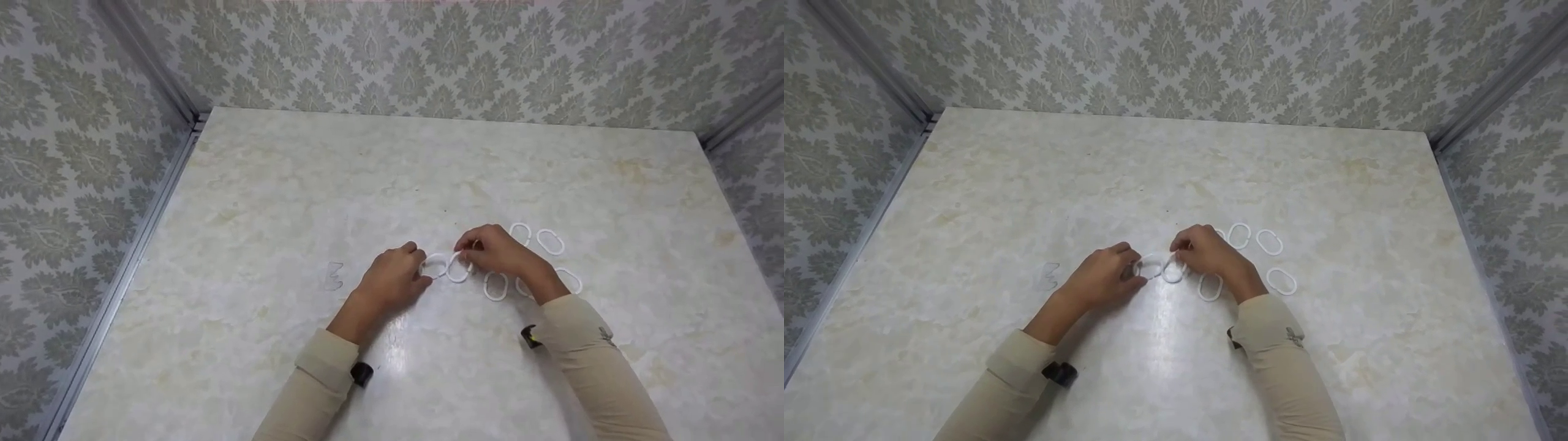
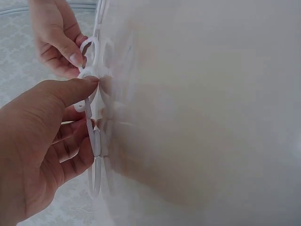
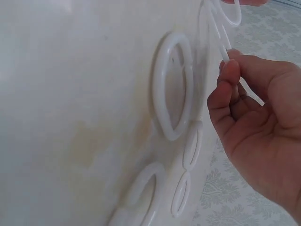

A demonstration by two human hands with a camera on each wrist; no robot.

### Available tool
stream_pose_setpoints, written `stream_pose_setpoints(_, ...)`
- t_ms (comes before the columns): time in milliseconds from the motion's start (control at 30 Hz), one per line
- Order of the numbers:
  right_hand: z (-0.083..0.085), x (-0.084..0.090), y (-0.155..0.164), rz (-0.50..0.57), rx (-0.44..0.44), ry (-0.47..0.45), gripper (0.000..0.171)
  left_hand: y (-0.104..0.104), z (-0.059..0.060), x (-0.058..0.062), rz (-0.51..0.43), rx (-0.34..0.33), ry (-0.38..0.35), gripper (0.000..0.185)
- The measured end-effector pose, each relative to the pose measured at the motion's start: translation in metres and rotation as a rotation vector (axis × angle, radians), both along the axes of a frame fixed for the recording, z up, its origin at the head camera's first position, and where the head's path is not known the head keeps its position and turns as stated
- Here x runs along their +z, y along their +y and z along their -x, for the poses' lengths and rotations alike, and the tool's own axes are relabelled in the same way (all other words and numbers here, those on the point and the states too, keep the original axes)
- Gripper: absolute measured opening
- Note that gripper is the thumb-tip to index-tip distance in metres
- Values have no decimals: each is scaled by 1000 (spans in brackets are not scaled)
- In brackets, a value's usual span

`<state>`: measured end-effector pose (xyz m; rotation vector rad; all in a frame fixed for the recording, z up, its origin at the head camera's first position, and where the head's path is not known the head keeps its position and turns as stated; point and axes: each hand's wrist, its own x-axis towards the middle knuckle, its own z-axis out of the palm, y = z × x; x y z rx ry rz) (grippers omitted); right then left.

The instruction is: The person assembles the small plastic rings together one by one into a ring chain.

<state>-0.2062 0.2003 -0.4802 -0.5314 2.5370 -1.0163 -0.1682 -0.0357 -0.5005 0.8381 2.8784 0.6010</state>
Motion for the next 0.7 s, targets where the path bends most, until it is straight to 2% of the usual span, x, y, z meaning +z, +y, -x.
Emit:
stream_pose_setpoints(267, -4, -2, -18, 95, -31, -54, 15, -17, -6, 1, -3, 68, -7, 20)
stream_pose_setpoints(500, -11, -2, -6, 157, -125, -78, 5, -7, -3, 1, -7, 51, -25, 20)
stream_pose_setpoints(700, -16, -3, 3, 151, -242, -98, 6, 3, -1, 3, -2, 26, -36, 20)
